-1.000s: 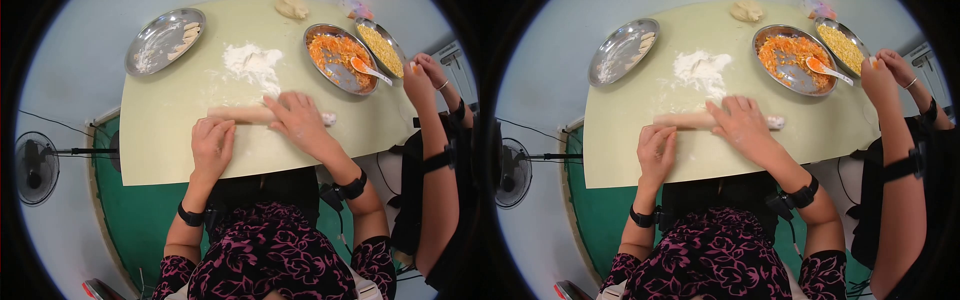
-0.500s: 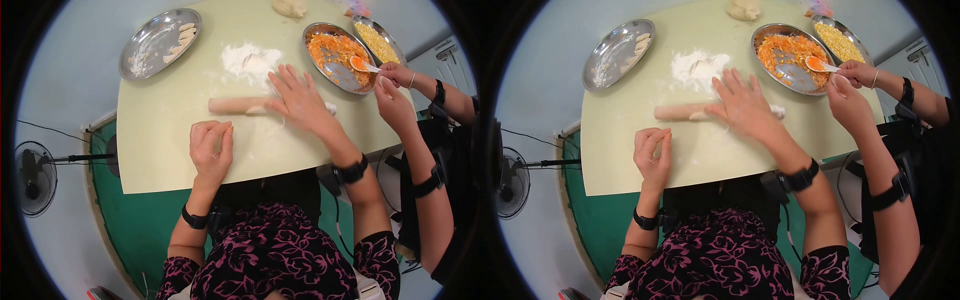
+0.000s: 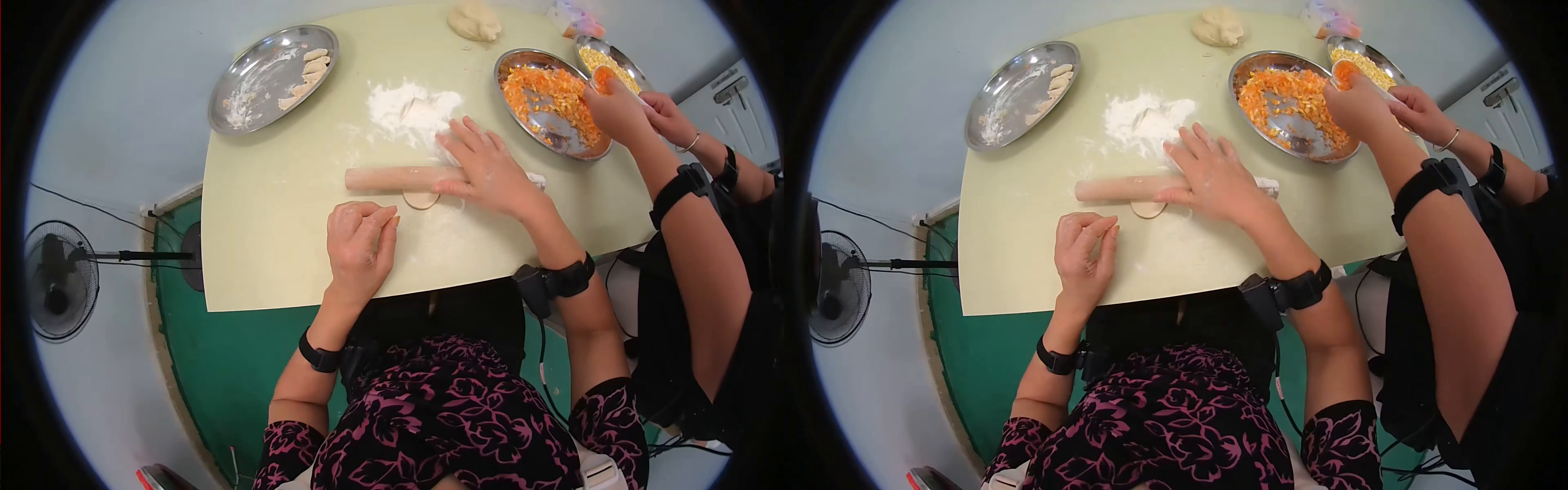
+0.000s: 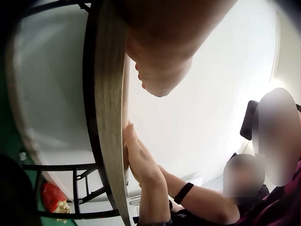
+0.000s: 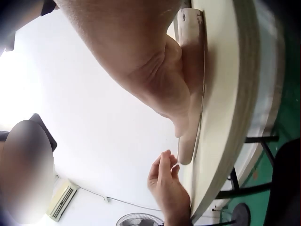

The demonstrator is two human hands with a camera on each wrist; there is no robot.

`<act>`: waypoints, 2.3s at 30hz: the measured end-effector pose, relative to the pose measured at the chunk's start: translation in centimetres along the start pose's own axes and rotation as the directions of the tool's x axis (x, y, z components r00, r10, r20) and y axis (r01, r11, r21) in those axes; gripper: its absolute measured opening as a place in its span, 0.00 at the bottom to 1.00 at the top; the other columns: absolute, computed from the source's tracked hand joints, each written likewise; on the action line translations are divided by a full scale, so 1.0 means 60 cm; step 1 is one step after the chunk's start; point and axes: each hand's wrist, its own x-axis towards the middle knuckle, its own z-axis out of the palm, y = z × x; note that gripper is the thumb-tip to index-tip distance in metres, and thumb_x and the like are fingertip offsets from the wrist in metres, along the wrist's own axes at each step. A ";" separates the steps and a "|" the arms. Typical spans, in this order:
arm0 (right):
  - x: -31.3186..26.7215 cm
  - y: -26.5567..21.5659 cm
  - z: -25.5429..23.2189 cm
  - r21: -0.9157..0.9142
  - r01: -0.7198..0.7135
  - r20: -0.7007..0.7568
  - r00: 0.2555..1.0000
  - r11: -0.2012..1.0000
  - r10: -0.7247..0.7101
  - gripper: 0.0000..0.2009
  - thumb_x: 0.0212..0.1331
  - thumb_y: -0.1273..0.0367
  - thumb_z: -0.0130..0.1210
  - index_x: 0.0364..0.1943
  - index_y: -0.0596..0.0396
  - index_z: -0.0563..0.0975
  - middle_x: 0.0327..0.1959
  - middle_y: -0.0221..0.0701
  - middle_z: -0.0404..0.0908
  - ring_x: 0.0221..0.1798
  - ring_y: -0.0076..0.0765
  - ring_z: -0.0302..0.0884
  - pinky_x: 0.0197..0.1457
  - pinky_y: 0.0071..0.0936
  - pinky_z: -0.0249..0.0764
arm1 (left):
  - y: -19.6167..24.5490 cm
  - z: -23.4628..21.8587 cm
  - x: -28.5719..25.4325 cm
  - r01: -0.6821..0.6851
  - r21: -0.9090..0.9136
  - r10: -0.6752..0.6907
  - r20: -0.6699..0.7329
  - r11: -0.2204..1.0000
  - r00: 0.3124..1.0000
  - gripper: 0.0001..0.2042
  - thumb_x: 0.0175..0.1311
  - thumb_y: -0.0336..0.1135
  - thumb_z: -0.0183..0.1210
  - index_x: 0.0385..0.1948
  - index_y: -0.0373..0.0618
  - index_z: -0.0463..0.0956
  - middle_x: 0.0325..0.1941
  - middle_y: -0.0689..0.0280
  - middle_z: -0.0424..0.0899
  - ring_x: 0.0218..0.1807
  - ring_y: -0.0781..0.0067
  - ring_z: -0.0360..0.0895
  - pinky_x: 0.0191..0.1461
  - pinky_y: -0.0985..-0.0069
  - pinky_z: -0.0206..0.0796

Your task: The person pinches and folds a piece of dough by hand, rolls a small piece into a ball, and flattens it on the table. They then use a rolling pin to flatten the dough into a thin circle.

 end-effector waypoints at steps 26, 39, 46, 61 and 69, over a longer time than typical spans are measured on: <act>-0.073 0.030 -0.007 0.028 -0.295 -0.296 0.910 0.955 0.290 0.15 0.51 0.64 0.61 0.34 0.64 0.74 0.38 0.41 0.72 0.43 0.49 0.71 0.44 0.42 0.70 | -0.037 0.027 0.099 -0.639 0.131 0.422 0.648 0.758 0.634 0.08 0.50 0.26 0.53 0.33 0.39 0.74 0.34 0.64 0.77 0.36 0.68 0.72 0.40 0.73 0.64; -0.075 0.025 -0.009 -0.020 -0.302 -0.284 0.916 0.953 0.284 0.15 0.52 0.63 0.60 0.34 0.63 0.74 0.38 0.39 0.72 0.43 0.46 0.71 0.44 0.40 0.69 | -0.039 0.017 0.150 0.912 -0.409 -0.294 0.868 0.035 0.401 0.08 0.62 0.30 0.53 0.37 0.35 0.74 0.37 0.58 0.81 0.38 0.68 0.81 0.46 0.76 0.75; -0.078 0.023 -0.007 -0.059 -0.315 -0.276 0.917 0.947 0.288 0.16 0.52 0.62 0.60 0.35 0.62 0.74 0.38 0.38 0.71 0.43 0.45 0.71 0.44 0.40 0.69 | -0.072 0.023 0.150 0.943 -0.263 -0.465 0.822 0.204 0.329 0.10 0.62 0.31 0.54 0.41 0.34 0.71 0.38 0.57 0.80 0.38 0.67 0.81 0.42 0.73 0.76; -0.078 0.018 -0.007 -0.078 -0.325 -0.267 0.918 0.943 0.294 0.15 0.52 0.62 0.60 0.34 0.60 0.73 0.37 0.37 0.71 0.44 0.43 0.70 0.44 0.39 0.69 | -0.033 0.078 0.121 -0.052 0.009 0.034 0.658 0.999 0.752 0.16 0.55 0.36 0.58 0.45 0.41 0.74 0.27 0.52 0.78 0.31 0.54 0.77 0.40 0.66 0.69; -0.078 0.016 -0.005 -0.112 -0.313 -0.287 0.919 0.943 0.271 0.15 0.51 0.62 0.60 0.33 0.59 0.73 0.36 0.37 0.71 0.43 0.43 0.71 0.43 0.39 0.69 | -0.098 0.034 0.132 -0.069 0.327 -0.110 0.498 0.942 0.860 0.19 0.58 0.40 0.57 0.47 0.38 0.72 0.43 0.50 0.78 0.43 0.51 0.75 0.46 0.61 0.67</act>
